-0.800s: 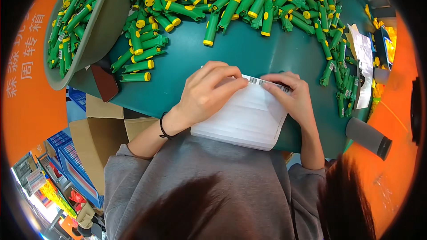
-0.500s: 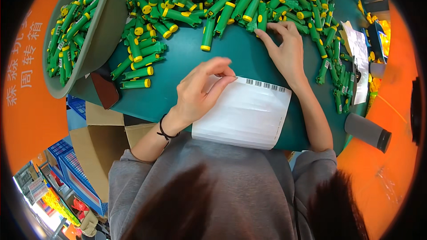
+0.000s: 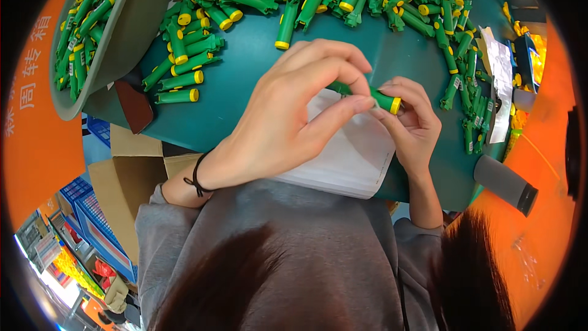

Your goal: Applying small barcode labels to green cylindrical toy components at a factory workstation.

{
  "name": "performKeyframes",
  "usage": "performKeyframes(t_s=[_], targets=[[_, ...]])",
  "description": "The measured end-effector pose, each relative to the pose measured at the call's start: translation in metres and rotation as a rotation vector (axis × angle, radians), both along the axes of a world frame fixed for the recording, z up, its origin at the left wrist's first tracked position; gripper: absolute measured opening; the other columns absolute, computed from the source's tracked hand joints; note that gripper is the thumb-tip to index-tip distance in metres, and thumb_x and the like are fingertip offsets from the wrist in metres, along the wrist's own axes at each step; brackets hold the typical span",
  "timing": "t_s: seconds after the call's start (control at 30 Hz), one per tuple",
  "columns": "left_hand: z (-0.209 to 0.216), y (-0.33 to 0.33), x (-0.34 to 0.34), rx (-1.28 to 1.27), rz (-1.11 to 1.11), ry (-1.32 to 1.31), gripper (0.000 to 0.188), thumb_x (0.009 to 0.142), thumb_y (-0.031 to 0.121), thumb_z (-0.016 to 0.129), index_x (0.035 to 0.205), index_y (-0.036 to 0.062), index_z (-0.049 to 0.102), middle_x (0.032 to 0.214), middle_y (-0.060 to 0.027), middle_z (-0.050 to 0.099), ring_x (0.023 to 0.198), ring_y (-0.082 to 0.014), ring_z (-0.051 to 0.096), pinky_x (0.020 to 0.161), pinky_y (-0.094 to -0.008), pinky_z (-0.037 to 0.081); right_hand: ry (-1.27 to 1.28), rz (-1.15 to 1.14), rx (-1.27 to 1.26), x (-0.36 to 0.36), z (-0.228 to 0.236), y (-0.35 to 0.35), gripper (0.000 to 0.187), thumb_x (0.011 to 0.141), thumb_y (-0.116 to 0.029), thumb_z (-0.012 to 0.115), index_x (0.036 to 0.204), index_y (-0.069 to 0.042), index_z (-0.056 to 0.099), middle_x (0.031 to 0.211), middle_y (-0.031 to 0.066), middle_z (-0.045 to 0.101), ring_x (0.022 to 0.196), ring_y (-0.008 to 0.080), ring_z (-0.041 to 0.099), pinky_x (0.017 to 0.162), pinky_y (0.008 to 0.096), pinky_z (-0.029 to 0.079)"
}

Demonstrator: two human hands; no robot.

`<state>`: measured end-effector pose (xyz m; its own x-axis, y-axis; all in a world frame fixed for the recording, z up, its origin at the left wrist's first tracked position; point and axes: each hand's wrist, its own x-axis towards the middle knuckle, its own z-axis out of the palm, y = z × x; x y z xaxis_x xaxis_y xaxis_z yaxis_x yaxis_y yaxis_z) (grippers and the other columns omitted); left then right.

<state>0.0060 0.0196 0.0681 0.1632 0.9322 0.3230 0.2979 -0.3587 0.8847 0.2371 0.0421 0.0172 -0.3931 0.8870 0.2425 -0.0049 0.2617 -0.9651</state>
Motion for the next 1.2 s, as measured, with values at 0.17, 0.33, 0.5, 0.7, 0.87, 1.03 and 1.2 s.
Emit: performKeyframes(t_s=[0.17, 0.33, 0.5, 0.7, 0.87, 1.03, 1.2], targets=[[0.005, 0.005, 0.011, -0.157, -0.127, 0.021, 0.008, 0.088, 0.003, 0.071, 0.094, 0.0014, 0.067, 0.108, -0.0109, 0.069, 0.098, -0.0225, 0.065, 0.089, -0.033, 0.05, 0.134, 0.01, -0.138, 0.001, -0.002, -0.009, 0.044, 0.079, 0.016, 0.073, 0.121, 0.008, 0.06, 0.125, 0.0166, 0.059, 0.116, 0.0221, 0.06, 0.099, 0.0353, 0.053], [0.006, 0.008, 0.017, -0.206, -0.151, 0.049, 0.006, 0.089, 0.003, 0.07, 0.093, 0.0008, 0.067, 0.102, -0.0102, 0.071, 0.09, -0.0214, 0.067, 0.083, -0.0317, 0.051, 0.162, 0.025, -0.139, 0.003, -0.001, -0.01, 0.044, 0.08, 0.017, 0.073, 0.121, 0.009, 0.059, 0.123, 0.016, 0.061, 0.113, 0.0214, 0.062, 0.097, 0.034, 0.056], [0.009, 0.011, 0.018, -0.215, -0.161, 0.094, 0.006, 0.089, 0.004, 0.071, 0.092, 0.0006, 0.068, 0.1, -0.0099, 0.071, 0.086, -0.0205, 0.068, 0.08, -0.0313, 0.052, 0.147, 0.037, -0.162, 0.004, 0.001, -0.011, 0.043, 0.079, 0.016, 0.074, 0.12, 0.01, 0.06, 0.122, 0.0166, 0.062, 0.111, 0.0209, 0.064, 0.096, 0.0339, 0.057], [0.01, 0.011, 0.019, -0.212, -0.166, 0.115, 0.007, 0.088, 0.004, 0.071, 0.092, 0.0, 0.068, 0.099, -0.0101, 0.07, 0.086, -0.0198, 0.068, 0.079, -0.0303, 0.052, 0.138, 0.023, -0.154, 0.004, 0.002, -0.012, 0.043, 0.079, 0.016, 0.075, 0.119, 0.01, 0.061, 0.121, 0.0165, 0.063, 0.11, 0.0209, 0.064, 0.096, 0.0335, 0.057], [0.008, 0.009, 0.022, -0.236, -0.155, 0.116, 0.007, 0.088, 0.003, 0.072, 0.093, -0.0004, 0.067, 0.098, -0.0093, 0.07, 0.086, -0.0182, 0.068, 0.079, -0.0298, 0.053, 0.122, 0.025, -0.161, 0.006, 0.003, -0.013, 0.043, 0.079, 0.015, 0.075, 0.119, 0.01, 0.061, 0.12, 0.0165, 0.064, 0.111, 0.0214, 0.064, 0.097, 0.0342, 0.056], [0.0, 0.007, 0.026, -0.375, -0.082, -0.044, 0.009, 0.093, 0.008, 0.07, 0.095, -0.0003, 0.067, 0.093, -0.0058, 0.069, 0.082, -0.0133, 0.066, 0.075, -0.0274, 0.053, 0.184, 0.001, -0.231, 0.007, 0.0, -0.014, 0.041, 0.078, 0.013, 0.077, 0.116, 0.009, 0.062, 0.118, 0.0169, 0.065, 0.111, 0.0225, 0.064, 0.097, 0.0357, 0.055], [-0.022, 0.006, 0.028, -0.671, -0.245, -0.316, 0.047, 0.105, 0.04, 0.054, 0.084, 0.0005, 0.066, 0.065, -0.002, 0.061, 0.06, -0.0094, 0.056, 0.055, -0.0279, 0.044, 0.121, -0.043, -0.271, 0.005, 0.003, -0.012, 0.047, 0.076, 0.014, 0.077, 0.12, 0.006, 0.06, 0.117, 0.0175, 0.067, 0.108, 0.0225, 0.065, 0.095, 0.0332, 0.055]])
